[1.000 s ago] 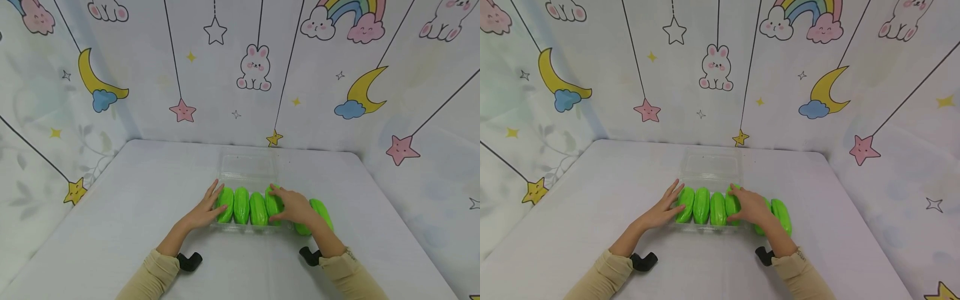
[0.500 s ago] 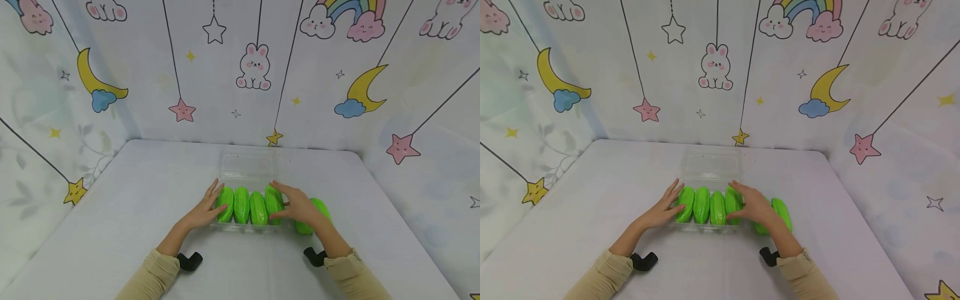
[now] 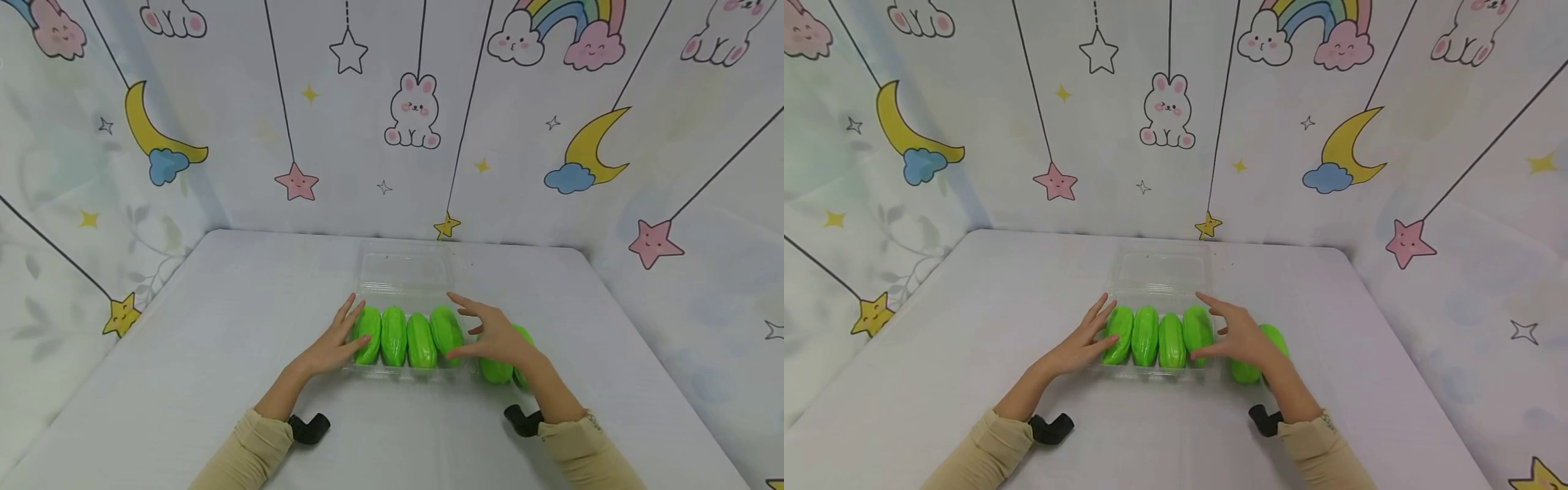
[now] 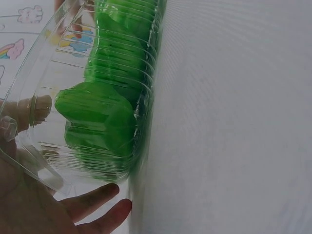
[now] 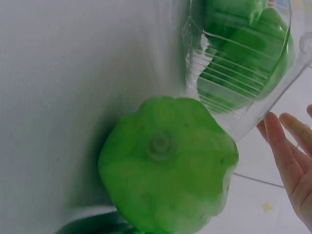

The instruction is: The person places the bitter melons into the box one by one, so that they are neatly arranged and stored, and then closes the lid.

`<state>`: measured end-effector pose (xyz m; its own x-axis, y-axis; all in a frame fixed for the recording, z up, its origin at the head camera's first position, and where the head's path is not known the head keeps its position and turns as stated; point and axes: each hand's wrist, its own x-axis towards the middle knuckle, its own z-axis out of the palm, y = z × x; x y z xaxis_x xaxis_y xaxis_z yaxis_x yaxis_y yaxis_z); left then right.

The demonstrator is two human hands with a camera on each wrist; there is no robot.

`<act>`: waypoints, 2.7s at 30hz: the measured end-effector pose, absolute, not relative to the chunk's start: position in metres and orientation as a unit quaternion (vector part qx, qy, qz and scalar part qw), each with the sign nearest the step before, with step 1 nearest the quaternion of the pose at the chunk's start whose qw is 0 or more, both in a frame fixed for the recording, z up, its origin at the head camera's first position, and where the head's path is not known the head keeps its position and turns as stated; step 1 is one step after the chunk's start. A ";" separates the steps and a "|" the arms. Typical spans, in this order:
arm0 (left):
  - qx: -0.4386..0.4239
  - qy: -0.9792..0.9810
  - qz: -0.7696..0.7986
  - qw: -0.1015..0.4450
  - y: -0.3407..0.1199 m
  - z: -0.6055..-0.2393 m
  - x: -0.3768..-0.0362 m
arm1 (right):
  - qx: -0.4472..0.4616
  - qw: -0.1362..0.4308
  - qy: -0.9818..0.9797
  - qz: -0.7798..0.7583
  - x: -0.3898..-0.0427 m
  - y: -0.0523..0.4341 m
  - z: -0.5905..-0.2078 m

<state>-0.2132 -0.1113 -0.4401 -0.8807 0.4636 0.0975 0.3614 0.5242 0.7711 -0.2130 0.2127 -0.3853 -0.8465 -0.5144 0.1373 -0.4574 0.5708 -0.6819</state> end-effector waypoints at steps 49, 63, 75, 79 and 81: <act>0.240 0.869 0.430 0.050 -0.111 -0.439 -0.212 | -0.212 0.003 0.918 -0.336 -0.202 0.294 -0.377; 0.241 0.870 0.427 0.051 -0.111 -0.439 -0.212 | -0.202 0.011 0.923 -0.326 -0.196 0.314 -0.384; 0.240 0.870 0.428 0.051 -0.111 -0.440 -0.213 | -0.188 0.042 0.925 -0.327 -0.195 0.321 -0.390; 0.241 0.870 0.428 0.052 -0.111 -0.440 -0.213 | -0.181 0.050 0.928 -0.322 -0.194 0.322 -0.392; 0.241 0.870 0.427 0.054 -0.111 -0.440 -0.213 | -0.176 0.054 0.930 -0.318 -0.194 0.322 -0.393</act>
